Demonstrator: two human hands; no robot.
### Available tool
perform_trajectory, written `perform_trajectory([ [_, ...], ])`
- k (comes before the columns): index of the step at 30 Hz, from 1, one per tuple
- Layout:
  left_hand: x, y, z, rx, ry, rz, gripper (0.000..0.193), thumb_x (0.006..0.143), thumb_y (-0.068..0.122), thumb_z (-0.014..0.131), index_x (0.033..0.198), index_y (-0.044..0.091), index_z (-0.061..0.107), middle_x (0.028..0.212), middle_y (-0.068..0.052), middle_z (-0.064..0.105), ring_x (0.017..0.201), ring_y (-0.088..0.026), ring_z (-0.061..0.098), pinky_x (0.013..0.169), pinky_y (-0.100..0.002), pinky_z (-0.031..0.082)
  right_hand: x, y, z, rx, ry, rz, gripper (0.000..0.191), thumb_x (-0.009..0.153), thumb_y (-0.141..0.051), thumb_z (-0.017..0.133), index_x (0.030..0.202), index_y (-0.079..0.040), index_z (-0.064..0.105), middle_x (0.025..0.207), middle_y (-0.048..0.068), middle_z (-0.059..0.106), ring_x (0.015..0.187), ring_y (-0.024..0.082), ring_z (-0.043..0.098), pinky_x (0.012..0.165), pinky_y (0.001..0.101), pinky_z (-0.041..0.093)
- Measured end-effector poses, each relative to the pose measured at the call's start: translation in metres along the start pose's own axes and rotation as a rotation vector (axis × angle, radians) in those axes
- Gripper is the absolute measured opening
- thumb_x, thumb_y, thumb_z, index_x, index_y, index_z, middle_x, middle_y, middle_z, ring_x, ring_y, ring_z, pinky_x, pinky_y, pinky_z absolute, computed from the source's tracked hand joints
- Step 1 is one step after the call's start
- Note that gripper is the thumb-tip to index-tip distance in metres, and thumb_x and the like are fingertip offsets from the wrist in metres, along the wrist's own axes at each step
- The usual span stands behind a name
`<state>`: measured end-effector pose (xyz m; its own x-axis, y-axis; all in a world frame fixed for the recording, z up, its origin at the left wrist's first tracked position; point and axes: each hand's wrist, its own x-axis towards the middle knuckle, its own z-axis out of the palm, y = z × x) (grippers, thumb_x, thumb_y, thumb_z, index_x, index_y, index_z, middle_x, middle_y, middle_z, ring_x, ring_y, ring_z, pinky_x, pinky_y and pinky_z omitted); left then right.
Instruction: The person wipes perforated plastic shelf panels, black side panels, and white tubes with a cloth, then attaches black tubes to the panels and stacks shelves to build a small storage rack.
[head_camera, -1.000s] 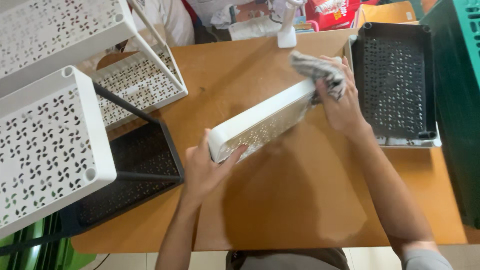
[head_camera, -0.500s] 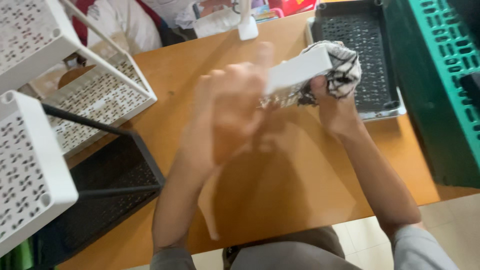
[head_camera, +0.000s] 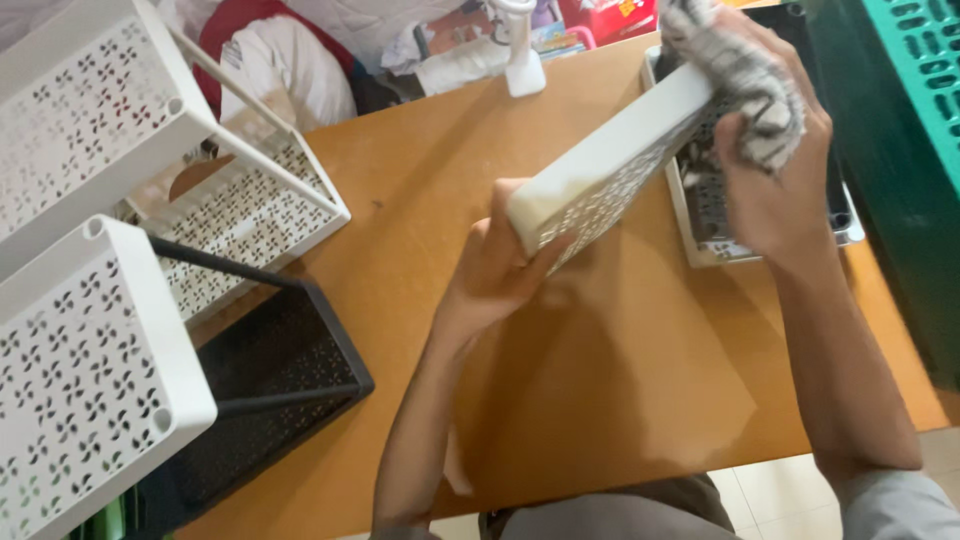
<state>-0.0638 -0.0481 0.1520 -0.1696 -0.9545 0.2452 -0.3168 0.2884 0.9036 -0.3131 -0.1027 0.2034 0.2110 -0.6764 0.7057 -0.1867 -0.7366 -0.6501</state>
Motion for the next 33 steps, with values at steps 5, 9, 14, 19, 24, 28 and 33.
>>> perform_trajectory([
  [5, -0.003, -0.002, 0.001, 0.283, -0.012, 0.556, 0.052, 0.089, 0.012, 0.075, 0.129, 0.012, 0.041, 0.106, -0.026, 0.070, 0.097, -0.042, 0.072, 0.077, -0.043, 0.057, 0.019, -0.068, 0.044, -0.488, -0.281, -0.458, 0.030, 0.097, -0.017, 0.065, 0.124, -0.005, 0.070, 0.128, 0.013, 0.067, 0.121, 0.034, 0.064, 0.109, 0.0600, 0.037],
  [9, -0.018, -0.006, 0.004, 0.104, 0.020, 0.054, 0.055, 0.100, 0.030, 0.068, 0.138, 0.008, 0.035, 0.106, -0.021, 0.073, 0.099, -0.041, 0.074, 0.080, -0.047, 0.059, 0.066, -0.078, 0.038, -0.437, -0.302, -0.285, 0.027, 0.108, -0.012, 0.059, 0.132, -0.007, 0.069, 0.134, 0.011, 0.069, 0.121, 0.032, 0.067, 0.110, 0.0458, 0.046],
  [14, -0.015, -0.005, 0.008, 0.112, 0.008, 0.242, 0.050, 0.094, 0.027, 0.068, 0.132, 0.013, 0.038, 0.105, -0.020, 0.071, 0.097, -0.041, 0.074, 0.079, -0.047, 0.058, 0.042, -0.078, 0.058, -0.244, -0.107, 0.102, 0.031, 0.096, -0.034, 0.062, 0.122, -0.019, 0.070, 0.113, 0.002, 0.071, 0.098, 0.021, 0.068, 0.089, 0.0422, 0.051],
  [19, -0.023, 0.023, 0.002, 0.264, -0.085, 0.249, 0.051, 0.093, 0.013, 0.066, 0.137, 0.010, 0.040, 0.109, -0.019, 0.069, 0.100, -0.042, 0.069, 0.078, -0.049, 0.054, 0.005, -0.047, 0.037, -0.610, -0.209, -0.542, 0.039, 0.086, -0.031, 0.078, 0.109, 0.000, 0.071, 0.108, 0.018, 0.071, 0.099, 0.038, 0.069, 0.089, 0.0542, 0.052],
  [24, -0.049, 0.044, -0.026, 0.314, 0.009, 0.356, 0.053, 0.096, 0.011, 0.067, 0.143, 0.010, 0.042, 0.136, -0.018, 0.065, 0.114, -0.038, 0.067, 0.088, -0.044, 0.059, -0.024, 0.027, 0.012, -0.163, -0.192, -0.122, 0.041, 0.095, -0.041, 0.069, 0.107, -0.002, 0.061, 0.098, 0.007, 0.064, 0.090, 0.016, 0.065, 0.080, 0.0340, 0.052],
  [28, -0.063, 0.024, -0.064, 0.674, 0.059, 0.281, 0.066, 0.079, 0.033, 0.086, 0.130, 0.010, 0.052, 0.111, -0.013, 0.071, 0.098, -0.035, 0.070, 0.079, -0.045, 0.056, -0.046, 0.068, 0.013, 0.200, -0.119, 0.131, 0.042, 0.111, -0.043, 0.063, 0.122, -0.003, 0.055, 0.107, 0.004, 0.061, 0.092, 0.010, 0.057, 0.085, 0.0250, 0.051],
  [33, -0.093, -0.019, -0.061, 0.438, 0.146, 0.097, 0.033, 0.089, 0.024, 0.084, 0.112, 0.010, 0.064, 0.093, -0.011, 0.074, 0.082, -0.029, 0.074, 0.072, -0.039, 0.058, -0.055, 0.082, 0.028, 0.467, -0.026, 0.502, 0.029, 0.113, -0.028, 0.056, 0.133, -0.007, 0.056, 0.106, 0.004, 0.064, 0.079, 0.010, 0.059, 0.066, 0.0260, 0.049],
])
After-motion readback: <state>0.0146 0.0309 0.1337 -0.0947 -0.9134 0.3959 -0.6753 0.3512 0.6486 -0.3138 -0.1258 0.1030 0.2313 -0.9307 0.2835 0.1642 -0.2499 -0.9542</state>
